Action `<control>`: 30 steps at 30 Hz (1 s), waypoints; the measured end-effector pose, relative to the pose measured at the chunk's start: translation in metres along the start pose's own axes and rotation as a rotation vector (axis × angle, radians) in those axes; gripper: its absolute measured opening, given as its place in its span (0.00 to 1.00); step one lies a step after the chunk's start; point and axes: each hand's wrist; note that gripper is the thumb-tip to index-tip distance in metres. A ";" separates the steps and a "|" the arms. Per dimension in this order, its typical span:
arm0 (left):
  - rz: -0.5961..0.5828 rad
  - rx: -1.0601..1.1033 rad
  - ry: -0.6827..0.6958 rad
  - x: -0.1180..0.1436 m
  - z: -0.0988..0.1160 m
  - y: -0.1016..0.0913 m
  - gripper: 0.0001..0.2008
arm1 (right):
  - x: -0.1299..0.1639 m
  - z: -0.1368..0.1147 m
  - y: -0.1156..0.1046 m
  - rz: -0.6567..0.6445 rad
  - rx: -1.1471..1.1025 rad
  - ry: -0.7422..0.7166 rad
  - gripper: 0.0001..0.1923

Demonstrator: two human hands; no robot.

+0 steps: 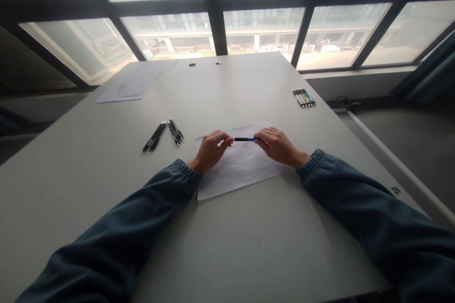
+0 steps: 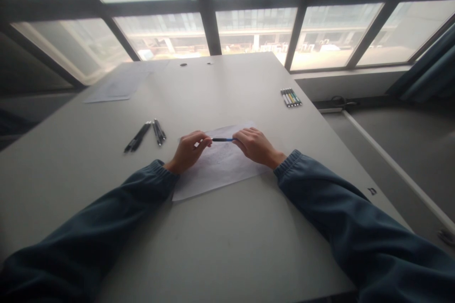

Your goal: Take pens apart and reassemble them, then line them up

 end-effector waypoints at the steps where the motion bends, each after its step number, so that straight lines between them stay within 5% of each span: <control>1: 0.007 0.002 0.008 0.000 -0.001 0.000 0.17 | 0.000 0.000 0.000 0.002 0.000 0.003 0.11; 10: 0.033 0.008 0.083 0.000 -0.004 0.002 0.08 | 0.000 0.001 0.000 0.006 0.016 0.008 0.10; 15: 0.008 0.062 0.033 0.000 -0.004 0.002 0.20 | 0.000 0.000 0.000 0.001 0.010 0.015 0.10; 30: -0.018 -0.055 -0.020 0.000 -0.001 -0.001 0.24 | 0.000 0.001 0.000 -0.019 -0.006 -0.003 0.10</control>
Point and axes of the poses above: each hand's wrist, its own x-axis away from the middle knuckle, its own y-axis out of the palm, z = x × y, and after that the axes turned 13 degrees about x, right-handed
